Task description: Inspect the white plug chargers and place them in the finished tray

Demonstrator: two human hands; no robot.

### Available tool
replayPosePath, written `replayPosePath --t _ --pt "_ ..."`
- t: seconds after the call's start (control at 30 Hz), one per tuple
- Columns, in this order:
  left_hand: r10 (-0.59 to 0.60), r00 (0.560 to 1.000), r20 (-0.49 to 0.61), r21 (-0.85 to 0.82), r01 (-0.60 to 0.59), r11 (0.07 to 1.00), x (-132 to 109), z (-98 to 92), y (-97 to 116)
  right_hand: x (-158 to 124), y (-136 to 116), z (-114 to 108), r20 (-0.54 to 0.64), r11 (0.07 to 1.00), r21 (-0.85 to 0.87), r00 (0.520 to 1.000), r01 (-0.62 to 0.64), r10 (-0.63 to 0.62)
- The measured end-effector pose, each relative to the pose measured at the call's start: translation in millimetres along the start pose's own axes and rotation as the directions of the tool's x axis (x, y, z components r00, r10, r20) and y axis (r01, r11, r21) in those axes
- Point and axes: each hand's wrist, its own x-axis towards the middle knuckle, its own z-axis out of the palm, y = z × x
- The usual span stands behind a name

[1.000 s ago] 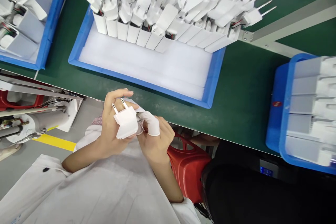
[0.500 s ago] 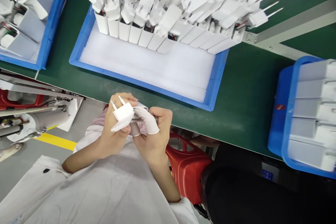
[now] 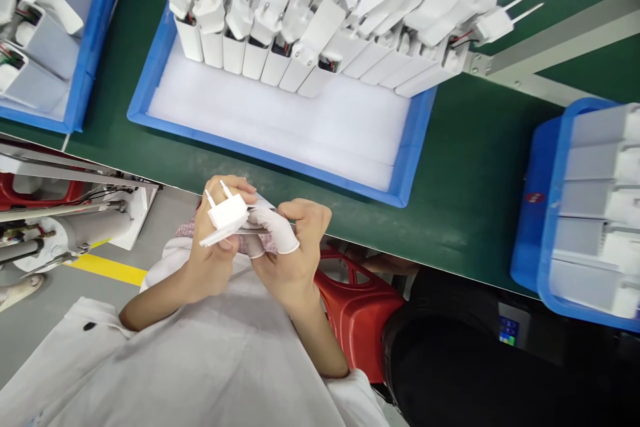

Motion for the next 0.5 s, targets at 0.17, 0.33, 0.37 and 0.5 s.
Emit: replayPosePath --t 0.17,0.33,0.37,0.5 --pt "-0.250 0.946 0.207 -0.229 0.295 0.928 14 2.8 -16 -12 25 14 -0.031 0.969 0.164 0.981 -0.186 0.194" --pt "-0.223 0.874 0.432 0.051 0.223 0.974 31 -14.4 -16 -29 50 26 0.139 0.801 0.459 0.922 -0.384 0.363" --pt "-0.192 0.866 0.462 0.182 0.119 0.976 32 -19.5 -14 -31 53 25 0.154 0.804 0.451 0.921 -0.388 0.358" --pt "-0.040 0.872 0.488 0.421 -0.195 0.886 32 -31.1 -11 -26 57 12 0.259 0.855 0.380 0.928 -0.353 0.268"
